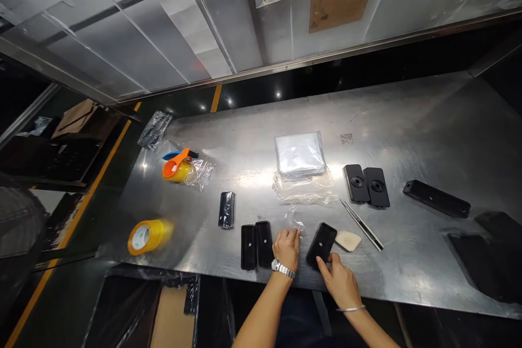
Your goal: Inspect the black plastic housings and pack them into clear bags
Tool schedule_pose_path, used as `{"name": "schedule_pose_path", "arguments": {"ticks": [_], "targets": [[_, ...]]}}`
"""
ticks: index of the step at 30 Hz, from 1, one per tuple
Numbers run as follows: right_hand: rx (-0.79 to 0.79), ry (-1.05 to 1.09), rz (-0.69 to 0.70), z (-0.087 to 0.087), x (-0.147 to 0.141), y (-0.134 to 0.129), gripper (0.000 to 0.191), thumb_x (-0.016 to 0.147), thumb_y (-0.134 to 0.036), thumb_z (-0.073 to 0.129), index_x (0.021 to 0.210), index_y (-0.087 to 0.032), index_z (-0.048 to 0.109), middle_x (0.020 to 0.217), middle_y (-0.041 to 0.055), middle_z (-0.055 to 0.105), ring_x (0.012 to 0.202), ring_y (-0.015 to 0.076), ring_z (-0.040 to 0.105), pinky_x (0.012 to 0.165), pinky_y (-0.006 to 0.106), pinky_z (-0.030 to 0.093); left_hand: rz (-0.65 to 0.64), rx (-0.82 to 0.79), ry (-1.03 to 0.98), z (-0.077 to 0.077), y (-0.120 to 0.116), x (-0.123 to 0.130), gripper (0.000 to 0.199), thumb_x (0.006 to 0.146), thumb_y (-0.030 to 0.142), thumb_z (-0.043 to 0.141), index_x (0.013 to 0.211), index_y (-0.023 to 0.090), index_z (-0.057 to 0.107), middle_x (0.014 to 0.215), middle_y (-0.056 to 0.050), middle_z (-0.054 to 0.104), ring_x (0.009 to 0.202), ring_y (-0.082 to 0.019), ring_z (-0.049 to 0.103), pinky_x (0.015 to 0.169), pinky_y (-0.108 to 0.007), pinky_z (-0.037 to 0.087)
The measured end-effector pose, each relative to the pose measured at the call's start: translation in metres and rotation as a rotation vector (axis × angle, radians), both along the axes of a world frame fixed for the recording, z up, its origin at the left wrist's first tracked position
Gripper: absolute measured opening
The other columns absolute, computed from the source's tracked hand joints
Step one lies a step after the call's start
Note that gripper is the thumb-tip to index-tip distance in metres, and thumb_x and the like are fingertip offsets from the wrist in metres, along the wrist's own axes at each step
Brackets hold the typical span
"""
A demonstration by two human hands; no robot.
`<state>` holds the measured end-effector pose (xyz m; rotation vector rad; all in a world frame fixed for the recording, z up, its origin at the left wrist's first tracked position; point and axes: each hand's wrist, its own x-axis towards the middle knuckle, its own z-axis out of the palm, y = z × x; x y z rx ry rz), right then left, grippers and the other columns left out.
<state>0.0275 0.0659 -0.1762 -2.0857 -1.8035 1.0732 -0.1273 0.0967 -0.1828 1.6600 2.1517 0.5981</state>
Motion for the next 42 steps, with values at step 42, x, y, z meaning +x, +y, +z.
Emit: {"name": "schedule_pose_path", "arguments": {"ticks": [42], "targets": [[0.443,-0.004,0.186,-0.016,0.005,-0.008,0.035,0.092,-0.037,0.034,0.101,-0.013,0.058,0.088,0.0128,0.07,0.072,0.0231,0.069,0.059,0.03,0.052,0.171,-0.079,-0.637,-0.011,-0.001,-0.004,0.024,0.075,0.012,0.053,0.097,0.016,0.063,0.088,-0.008,0.064,0.075,-0.017,0.06,0.073,-0.032,0.05]]}}
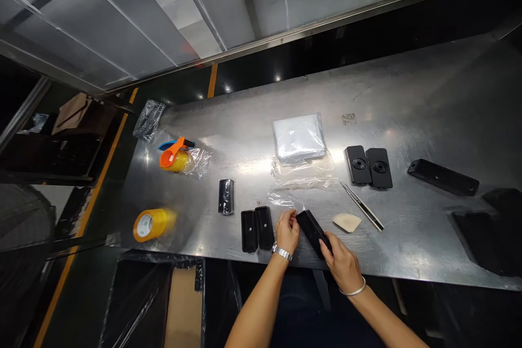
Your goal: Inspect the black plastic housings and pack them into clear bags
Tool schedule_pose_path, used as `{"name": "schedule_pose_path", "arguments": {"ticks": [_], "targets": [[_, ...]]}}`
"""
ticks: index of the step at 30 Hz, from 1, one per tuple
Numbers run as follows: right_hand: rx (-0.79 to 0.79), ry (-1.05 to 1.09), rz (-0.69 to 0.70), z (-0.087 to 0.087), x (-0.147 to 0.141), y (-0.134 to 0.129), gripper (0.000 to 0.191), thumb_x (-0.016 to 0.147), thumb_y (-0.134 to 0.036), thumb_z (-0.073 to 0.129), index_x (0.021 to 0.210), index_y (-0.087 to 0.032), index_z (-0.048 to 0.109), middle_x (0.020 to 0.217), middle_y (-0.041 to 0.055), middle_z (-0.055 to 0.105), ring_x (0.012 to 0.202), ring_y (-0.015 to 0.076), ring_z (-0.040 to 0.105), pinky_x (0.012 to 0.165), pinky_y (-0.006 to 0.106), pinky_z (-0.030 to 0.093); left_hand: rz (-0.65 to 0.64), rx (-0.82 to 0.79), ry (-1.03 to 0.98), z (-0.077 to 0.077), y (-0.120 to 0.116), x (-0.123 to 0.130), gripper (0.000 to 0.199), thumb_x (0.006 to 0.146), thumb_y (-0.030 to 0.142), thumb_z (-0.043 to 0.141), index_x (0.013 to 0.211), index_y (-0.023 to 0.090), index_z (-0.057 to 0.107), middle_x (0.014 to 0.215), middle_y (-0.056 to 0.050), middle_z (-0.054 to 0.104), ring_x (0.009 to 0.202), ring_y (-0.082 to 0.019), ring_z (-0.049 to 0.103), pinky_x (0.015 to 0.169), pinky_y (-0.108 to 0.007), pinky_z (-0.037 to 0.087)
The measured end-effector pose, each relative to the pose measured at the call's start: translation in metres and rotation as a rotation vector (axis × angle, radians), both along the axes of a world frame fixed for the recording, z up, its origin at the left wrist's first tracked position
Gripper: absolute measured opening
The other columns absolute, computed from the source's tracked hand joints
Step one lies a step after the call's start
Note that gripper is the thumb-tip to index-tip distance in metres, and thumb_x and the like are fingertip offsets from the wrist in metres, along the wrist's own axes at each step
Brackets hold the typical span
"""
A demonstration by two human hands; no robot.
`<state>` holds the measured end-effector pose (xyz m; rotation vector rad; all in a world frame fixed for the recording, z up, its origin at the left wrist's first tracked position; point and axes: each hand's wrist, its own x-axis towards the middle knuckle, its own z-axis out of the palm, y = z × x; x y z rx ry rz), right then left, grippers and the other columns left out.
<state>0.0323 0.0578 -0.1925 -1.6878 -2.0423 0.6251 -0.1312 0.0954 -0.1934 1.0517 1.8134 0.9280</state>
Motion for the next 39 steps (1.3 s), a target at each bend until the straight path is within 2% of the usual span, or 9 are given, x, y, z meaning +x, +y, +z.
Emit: {"name": "schedule_pose_path", "arguments": {"ticks": [5,7,13,17,21,23,27,34,39], "targets": [[0.004,-0.076,0.003,0.002,-0.005,0.002,0.035,0.093,-0.034,0.033,0.099,-0.013,0.059,0.081,0.0106,0.07,0.064,0.0207,0.067,0.052,0.027,0.047,0.168,-0.006,-0.127,-0.002,-0.003,0.005,0.027,0.081,0.024,0.047,0.105,0.015,0.058,0.089,-0.01,0.068,0.076,-0.019,0.064,0.071,-0.033,0.052],[0.002,-0.1,0.006,0.004,-0.007,0.003,0.034,0.093,-0.033,0.032,0.098,-0.013,0.06,0.078,0.0093,0.07,0.061,0.0197,0.067,0.049,0.025,0.045,0.242,-0.007,-0.149,-0.003,-0.003,0.008,0.026,0.081,0.027,0.048,0.102,0.014,0.058,0.088,-0.011,0.068,0.076,-0.019,0.065,0.069,-0.033,0.052],[-0.016,-0.154,0.009,0.011,-0.012,0.007,0.033,0.092,-0.031,0.034,0.098,-0.014,0.061,0.068,0.0075,0.069,0.051,0.0182,0.063,0.043,0.025,0.038,0.398,-0.014,-0.161,-0.004,0.001,0.017,0.028,0.076,0.026,0.053,0.101,0.012,0.057,0.089,-0.011,0.068,0.085,-0.019,0.064,0.079,-0.031,0.05],[-0.032,-0.124,0.019,0.012,-0.012,0.01,0.034,0.093,-0.033,0.033,0.096,-0.013,0.061,0.067,0.0059,0.068,0.051,0.0161,0.062,0.044,0.025,0.039,0.496,-0.087,-0.11,-0.002,0.004,0.019,0.024,0.071,0.029,0.061,0.089,0.013,0.059,0.076,-0.006,0.066,0.07,-0.016,0.064,0.065,-0.028,0.05],[-0.05,-0.053,0.021,0.008,-0.012,0.01,0.033,0.094,-0.038,0.037,0.095,-0.013,0.058,0.071,0.0008,0.065,0.054,0.0103,0.06,0.05,0.023,0.046,0.517,-0.225,-0.113,0.001,0.005,0.019,0.024,0.072,0.036,0.064,0.069,0.013,0.058,0.053,0.002,0.058,0.043,-0.011,0.055,0.043,-0.023,0.042],[-0.057,-0.012,0.018,0.006,-0.012,0.009,0.034,0.093,-0.04,0.038,0.095,-0.013,0.058,0.072,0.0002,0.065,0.055,0.0093,0.06,0.052,0.024,0.048,0.509,-0.275,-0.129,0.003,0.005,0.019,0.029,0.074,0.038,0.062,0.061,0.014,0.057,0.044,0.005,0.053,0.035,-0.009,0.049,0.038,-0.021,0.037],[-0.065,0.063,0.014,0.005,-0.015,0.007,0.036,0.094,-0.041,0.034,0.094,-0.013,0.058,0.074,0.0014,0.067,0.059,0.0106,0.063,0.053,0.024,0.049,0.496,-0.316,-0.184,0.006,0.005,0.02,0.034,0.079,0.037,0.059,0.054,0.013,0.054,0.041,0.008,0.047,0.036,-0.006,0.045,0.04,-0.019,0.036],[-0.071,0.127,0.011,0.007,-0.016,0.008,0.036,0.094,-0.04,0.035,0.094,-0.012,0.058,0.07,0.0011,0.067,0.057,0.0108,0.063,0.052,0.024,0.049,0.549,-0.33,-0.356,0.01,0.008,0.027,0.029,0.086,0.033,0.051,0.066,0.012,0.055,0.05,0.008,0.047,0.039,-0.004,0.041,0.04,-0.018,0.036],[-0.059,0.132,0.013,0.013,-0.015,0.013,0.034,0.093,-0.037,0.032,0.093,-0.015,0.058,0.071,0.0062,0.07,0.059,0.0166,0.066,0.051,0.025,0.047,0.598,-0.292,-0.49,0.013,0.011,0.028,0.03,0.085,0.035,0.052,0.066,0.012,0.054,0.05,0.008,0.044,0.038,-0.004,0.038,0.038,-0.017,0.032]]}}
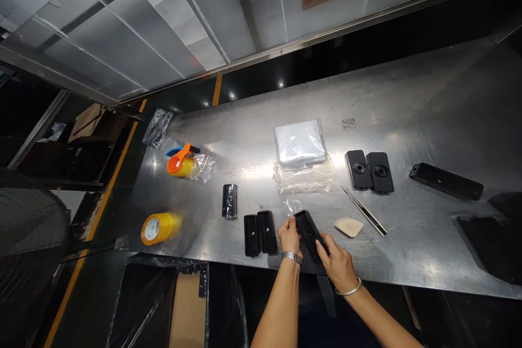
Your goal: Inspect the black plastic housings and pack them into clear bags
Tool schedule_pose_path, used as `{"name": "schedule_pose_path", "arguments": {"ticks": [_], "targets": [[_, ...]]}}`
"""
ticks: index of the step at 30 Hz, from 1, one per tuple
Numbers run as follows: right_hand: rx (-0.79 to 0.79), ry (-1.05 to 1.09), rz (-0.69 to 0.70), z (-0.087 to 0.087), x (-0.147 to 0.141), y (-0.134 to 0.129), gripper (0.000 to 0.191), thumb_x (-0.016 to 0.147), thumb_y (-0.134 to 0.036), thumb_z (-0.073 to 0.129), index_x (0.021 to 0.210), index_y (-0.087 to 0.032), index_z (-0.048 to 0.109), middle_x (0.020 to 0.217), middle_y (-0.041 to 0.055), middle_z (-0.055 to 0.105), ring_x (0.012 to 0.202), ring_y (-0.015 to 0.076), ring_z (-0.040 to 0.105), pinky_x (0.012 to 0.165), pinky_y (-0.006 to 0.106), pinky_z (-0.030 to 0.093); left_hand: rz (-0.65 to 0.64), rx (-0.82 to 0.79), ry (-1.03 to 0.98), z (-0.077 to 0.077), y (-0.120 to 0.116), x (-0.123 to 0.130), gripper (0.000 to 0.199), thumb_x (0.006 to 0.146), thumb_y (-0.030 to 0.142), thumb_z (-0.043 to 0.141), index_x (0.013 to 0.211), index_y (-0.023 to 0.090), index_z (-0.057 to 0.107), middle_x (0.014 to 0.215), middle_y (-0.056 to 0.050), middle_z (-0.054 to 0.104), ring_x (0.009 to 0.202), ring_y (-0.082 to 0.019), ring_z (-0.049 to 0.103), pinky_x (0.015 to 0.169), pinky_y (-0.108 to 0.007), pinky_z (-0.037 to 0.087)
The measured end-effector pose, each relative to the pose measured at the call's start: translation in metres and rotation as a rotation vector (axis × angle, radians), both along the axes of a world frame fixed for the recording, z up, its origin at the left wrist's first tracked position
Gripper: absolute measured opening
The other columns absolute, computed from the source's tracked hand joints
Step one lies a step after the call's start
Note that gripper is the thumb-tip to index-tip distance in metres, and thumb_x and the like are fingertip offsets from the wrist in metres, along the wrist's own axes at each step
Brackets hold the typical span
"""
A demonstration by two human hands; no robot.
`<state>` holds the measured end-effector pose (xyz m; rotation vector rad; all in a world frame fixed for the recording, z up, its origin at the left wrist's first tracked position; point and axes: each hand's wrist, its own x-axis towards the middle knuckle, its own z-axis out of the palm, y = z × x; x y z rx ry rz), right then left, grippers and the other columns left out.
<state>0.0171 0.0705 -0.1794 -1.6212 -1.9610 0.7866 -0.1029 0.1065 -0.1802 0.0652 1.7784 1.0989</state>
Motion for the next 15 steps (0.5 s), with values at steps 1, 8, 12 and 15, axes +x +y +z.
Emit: {"name": "schedule_pose_path", "arguments": {"ticks": [1,8,12,15], "targets": [[0.004,-0.002,0.0,0.002,0.0,0.001,0.034,0.093,-0.036,0.031,0.093,-0.016,0.058,0.072,0.007,0.07,0.059,0.0177,0.066,0.051,0.025,0.047,0.016,0.024,-0.02,0.0,0.0,0.001,0.031,0.084,0.038,0.053,0.066,0.012,0.054,0.05,0.008,0.045,0.039,-0.004,0.039,0.038,-0.017,0.032],[0.021,-0.037,-0.003,0.009,0.0,0.005,0.035,0.094,-0.037,0.03,0.091,-0.015,0.058,0.066,0.0063,0.068,0.054,0.0178,0.065,0.048,0.026,0.045,0.123,0.151,-0.151,-0.004,0.001,0.007,0.046,0.056,0.058,0.069,0.065,0.015,0.056,0.055,0.002,0.057,0.049,-0.01,0.054,0.048,-0.022,0.041],[0.022,-0.051,0.008,0.009,0.0,0.005,0.036,0.094,-0.038,0.032,0.091,-0.013,0.057,0.064,0.0019,0.066,0.052,0.0129,0.063,0.047,0.024,0.045,0.145,0.2,-0.205,0.001,0.003,0.011,0.045,0.056,0.056,0.07,0.067,0.014,0.057,0.059,0.0,0.06,0.054,-0.013,0.058,0.054,-0.025,0.045],[0.022,-0.054,0.014,0.012,-0.002,0.005,0.036,0.094,-0.036,0.031,0.089,-0.013,0.058,0.064,0.0046,0.067,0.053,0.0158,0.064,0.047,0.024,0.045,0.163,0.233,-0.22,0.005,0.003,0.014,0.042,0.06,0.053,0.07,0.07,0.015,0.057,0.06,0.001,0.061,0.057,-0.013,0.059,0.058,-0.025,0.046]]}}
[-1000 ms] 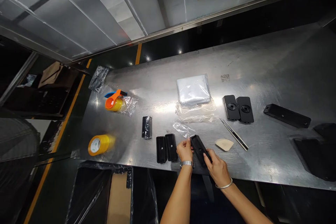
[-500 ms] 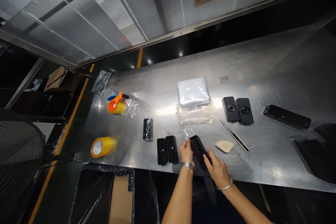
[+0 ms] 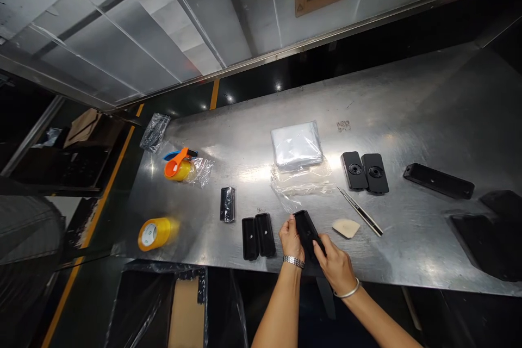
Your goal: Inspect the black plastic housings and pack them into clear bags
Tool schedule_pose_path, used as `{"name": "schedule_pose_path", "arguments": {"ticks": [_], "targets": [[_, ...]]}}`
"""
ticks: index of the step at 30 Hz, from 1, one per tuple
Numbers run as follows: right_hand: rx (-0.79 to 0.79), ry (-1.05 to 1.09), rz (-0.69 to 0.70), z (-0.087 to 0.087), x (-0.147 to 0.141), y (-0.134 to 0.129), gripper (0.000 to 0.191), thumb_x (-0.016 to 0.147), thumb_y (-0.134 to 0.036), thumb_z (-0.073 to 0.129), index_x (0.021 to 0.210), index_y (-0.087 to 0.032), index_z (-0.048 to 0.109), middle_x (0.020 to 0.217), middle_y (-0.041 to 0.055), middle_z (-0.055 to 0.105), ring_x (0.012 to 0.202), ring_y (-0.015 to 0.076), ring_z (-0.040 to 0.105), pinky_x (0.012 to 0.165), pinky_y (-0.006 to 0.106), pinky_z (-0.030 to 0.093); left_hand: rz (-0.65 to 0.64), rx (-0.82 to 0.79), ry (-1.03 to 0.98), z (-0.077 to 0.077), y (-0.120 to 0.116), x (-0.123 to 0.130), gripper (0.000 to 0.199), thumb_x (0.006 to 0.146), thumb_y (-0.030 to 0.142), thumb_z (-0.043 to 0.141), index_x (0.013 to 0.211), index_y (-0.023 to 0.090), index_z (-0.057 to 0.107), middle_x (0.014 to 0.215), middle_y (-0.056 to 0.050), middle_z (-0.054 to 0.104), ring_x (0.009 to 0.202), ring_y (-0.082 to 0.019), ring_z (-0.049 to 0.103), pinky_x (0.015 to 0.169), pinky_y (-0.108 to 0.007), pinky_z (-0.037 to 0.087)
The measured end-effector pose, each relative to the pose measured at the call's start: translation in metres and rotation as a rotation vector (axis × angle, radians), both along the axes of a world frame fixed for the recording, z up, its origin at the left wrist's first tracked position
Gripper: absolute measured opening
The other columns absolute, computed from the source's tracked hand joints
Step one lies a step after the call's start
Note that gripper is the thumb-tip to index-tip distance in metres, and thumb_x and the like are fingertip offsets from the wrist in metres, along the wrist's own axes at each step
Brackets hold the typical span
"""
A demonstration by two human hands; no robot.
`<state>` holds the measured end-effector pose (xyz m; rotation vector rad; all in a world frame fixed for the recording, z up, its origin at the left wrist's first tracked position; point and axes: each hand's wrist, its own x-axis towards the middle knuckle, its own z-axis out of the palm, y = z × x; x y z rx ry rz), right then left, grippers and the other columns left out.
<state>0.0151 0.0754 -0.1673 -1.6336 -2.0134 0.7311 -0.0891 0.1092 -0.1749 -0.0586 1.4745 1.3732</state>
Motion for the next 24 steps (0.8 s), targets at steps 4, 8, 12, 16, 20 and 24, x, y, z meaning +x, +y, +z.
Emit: {"name": "schedule_pose_path", "arguments": {"ticks": [4,8,12,16,20,24], "targets": [[0.0,0.021,-0.009,0.009,-0.001,-0.001,0.033,0.092,-0.037,0.034,0.092,-0.014,0.058,0.069,0.0088,0.069,0.056,0.0202,0.066,0.048,0.026,0.046,0.03,0.022,-0.024,0.005,0.0,0.002,0.039,0.061,0.05,0.071,0.072,0.015,0.056,0.063,0.001,0.062,0.059,-0.012,0.059,0.06,-0.025,0.046],[0.003,0.09,-0.023,0.022,0.007,0.006,0.031,0.092,-0.037,0.036,0.1,-0.015,0.057,0.079,0.0096,0.07,0.066,0.0208,0.068,0.055,0.027,0.051,0.021,0.035,-0.079,0.015,0.0,0.001,0.039,0.06,0.049,0.073,0.072,0.015,0.058,0.065,0.0,0.063,0.063,-0.014,0.061,0.064,-0.026,0.046],[0.019,0.169,-0.026,0.037,0.023,0.032,0.03,0.092,-0.03,0.034,0.103,-0.016,0.058,0.09,0.0111,0.066,0.08,0.0199,0.065,0.069,0.03,0.052,-0.078,0.049,-0.176,0.034,-0.009,0.001,0.035,0.059,0.044,0.076,0.07,0.015,0.06,0.067,-0.001,0.065,0.066,-0.016,0.062,0.069,-0.029,0.047],[-0.008,0.193,0.094,0.05,0.036,0.059,0.027,0.089,-0.029,0.04,0.104,-0.018,0.06,0.086,0.008,0.062,0.077,0.0189,0.062,0.068,0.031,0.052,-0.199,0.071,-0.245,0.053,-0.023,0.001,0.031,0.062,0.04,0.075,0.073,0.013,0.063,0.071,-0.005,0.066,0.069,-0.018,0.062,0.071,-0.031,0.047],[-0.048,0.167,0.264,0.063,0.046,0.069,0.022,0.084,-0.027,0.049,0.099,-0.019,0.062,0.084,0.007,0.061,0.082,0.0212,0.06,0.07,0.033,0.051,-0.272,0.087,-0.263,0.066,-0.032,0.0,0.027,0.066,0.037,0.073,0.074,0.013,0.065,0.069,-0.005,0.065,0.067,-0.016,0.06,0.071,-0.029,0.046],[-0.086,0.144,0.389,0.077,0.051,0.068,0.017,0.083,-0.025,0.051,0.096,-0.022,0.062,0.083,0.0048,0.06,0.078,0.0188,0.058,0.067,0.029,0.05,-0.332,0.081,-0.266,0.076,-0.037,-0.001,0.029,0.063,0.039,0.074,0.071,0.014,0.064,0.066,-0.004,0.064,0.065,-0.017,0.059,0.069,-0.03,0.045]]}}
